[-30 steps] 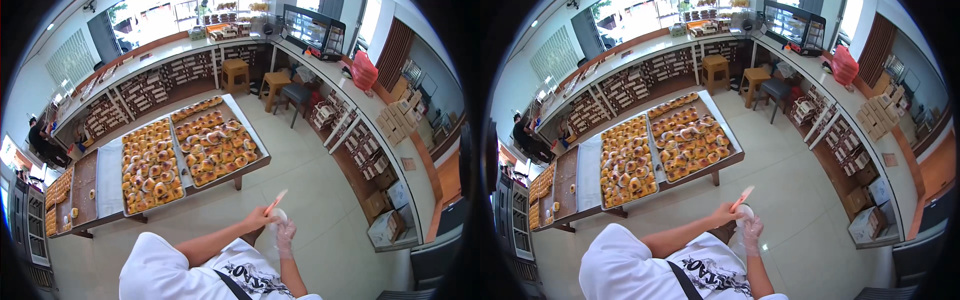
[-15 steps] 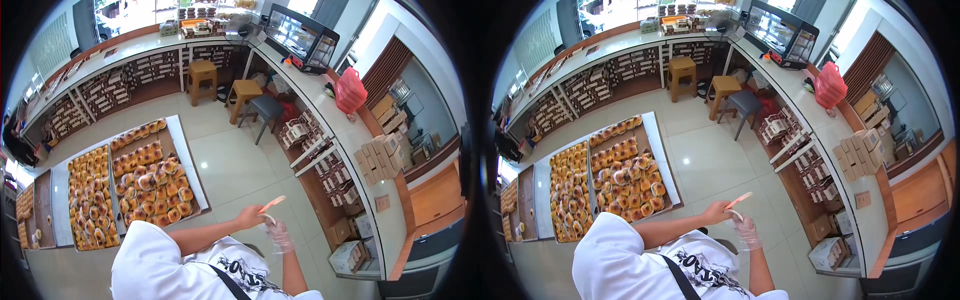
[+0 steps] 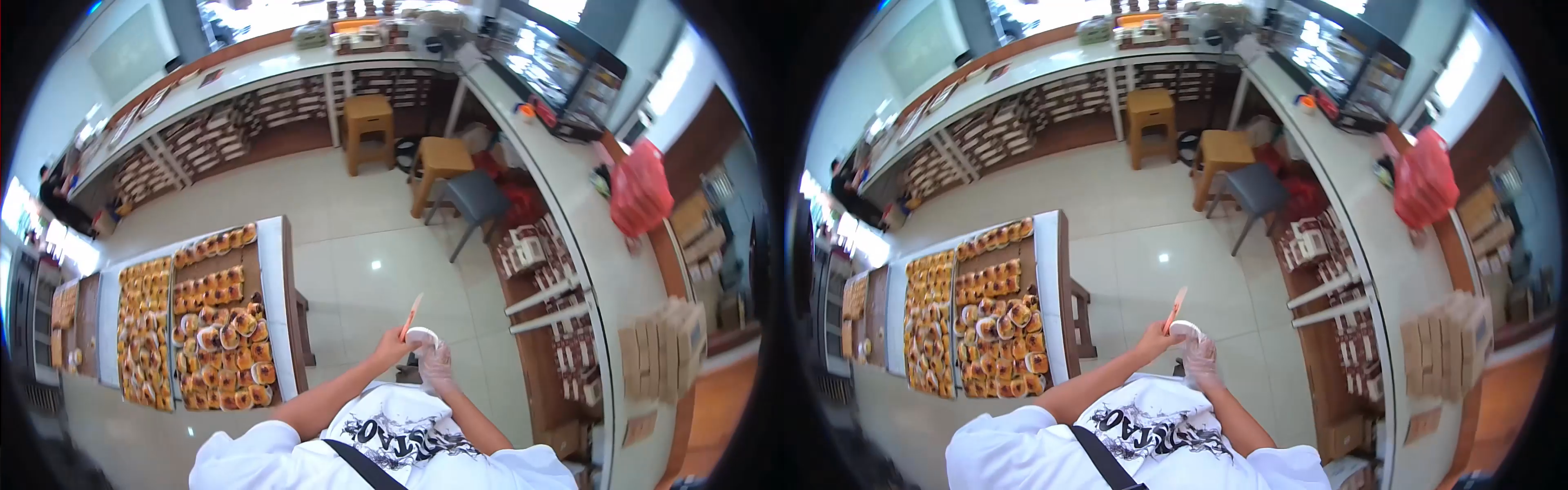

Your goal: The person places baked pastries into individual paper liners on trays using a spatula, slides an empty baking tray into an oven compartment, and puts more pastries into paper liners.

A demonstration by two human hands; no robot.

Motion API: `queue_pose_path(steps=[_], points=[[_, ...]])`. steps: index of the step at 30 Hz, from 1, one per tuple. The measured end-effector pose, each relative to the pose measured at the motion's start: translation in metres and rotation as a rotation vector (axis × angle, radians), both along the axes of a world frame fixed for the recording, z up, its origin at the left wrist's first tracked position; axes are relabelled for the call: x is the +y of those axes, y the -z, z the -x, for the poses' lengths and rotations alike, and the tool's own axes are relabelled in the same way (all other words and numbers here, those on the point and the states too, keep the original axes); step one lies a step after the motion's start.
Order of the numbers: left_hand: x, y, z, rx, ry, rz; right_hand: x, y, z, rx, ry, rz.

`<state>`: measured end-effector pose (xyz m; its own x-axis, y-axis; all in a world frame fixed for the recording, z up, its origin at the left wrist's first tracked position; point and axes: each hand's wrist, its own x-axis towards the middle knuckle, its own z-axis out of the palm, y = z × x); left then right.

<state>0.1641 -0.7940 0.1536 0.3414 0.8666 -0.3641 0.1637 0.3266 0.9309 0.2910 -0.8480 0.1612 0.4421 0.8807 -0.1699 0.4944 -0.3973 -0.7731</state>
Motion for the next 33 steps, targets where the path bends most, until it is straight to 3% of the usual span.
queue_pose_path(steps=[1, 4, 5, 11, 14, 18, 21, 24, 27, 30, 32, 33], points=[[0.015, -0.009, -0.008, -0.013, -0.04, 0.011, 0.025, 0.01, -0.014, 0.002, -0.038, 0.192], [0.067, -0.011, -0.023, 0.061, -0.237, -0.08, 0.091, 0.02, -0.045, -0.175, -0.481, -0.201], [0.08, -0.009, -0.021, 0.134, -0.269, -0.093, 0.111, 0.024, -0.047, -0.361, -0.553, -0.465], [0.13, 0.001, -0.001, 0.465, -0.368, -0.207, 0.229, -0.017, -0.034, -0.295, -1.125, -0.226], [0.16, 0.004, 0.012, 0.486, -0.484, -0.201, 0.289, 0.028, -0.021, -0.378, -1.324, -0.087], [0.226, 0.042, 0.047, 0.369, -0.703, -0.113, 0.377, 0.084, 0.014, -0.369, -1.38, -0.267], [0.292, 0.046, 0.085, 0.404, -0.802, -0.146, 0.436, 0.108, 0.044, -0.593, -1.455, -0.456], [0.356, 0.008, 0.128, 0.424, -0.909, -0.185, 0.505, 0.033, 0.112, -0.428, -1.376, -0.122], [0.412, -0.008, 0.165, 0.507, -0.951, -0.183, 0.575, 0.033, 0.15, -0.423, -1.543, -0.841], [0.439, 0.0, 0.192, 0.573, -1.02, -0.172, 0.625, 0.038, 0.197, -0.159, -1.459, 0.146], [0.454, 0.009, 0.207, 0.595, -1.048, -0.141, 0.65, 0.053, 0.212, -0.346, -1.692, -0.252], [0.459, 0.015, 0.213, 0.593, -1.051, -0.111, 0.663, 0.062, 0.221, -0.319, -1.755, -0.312]])
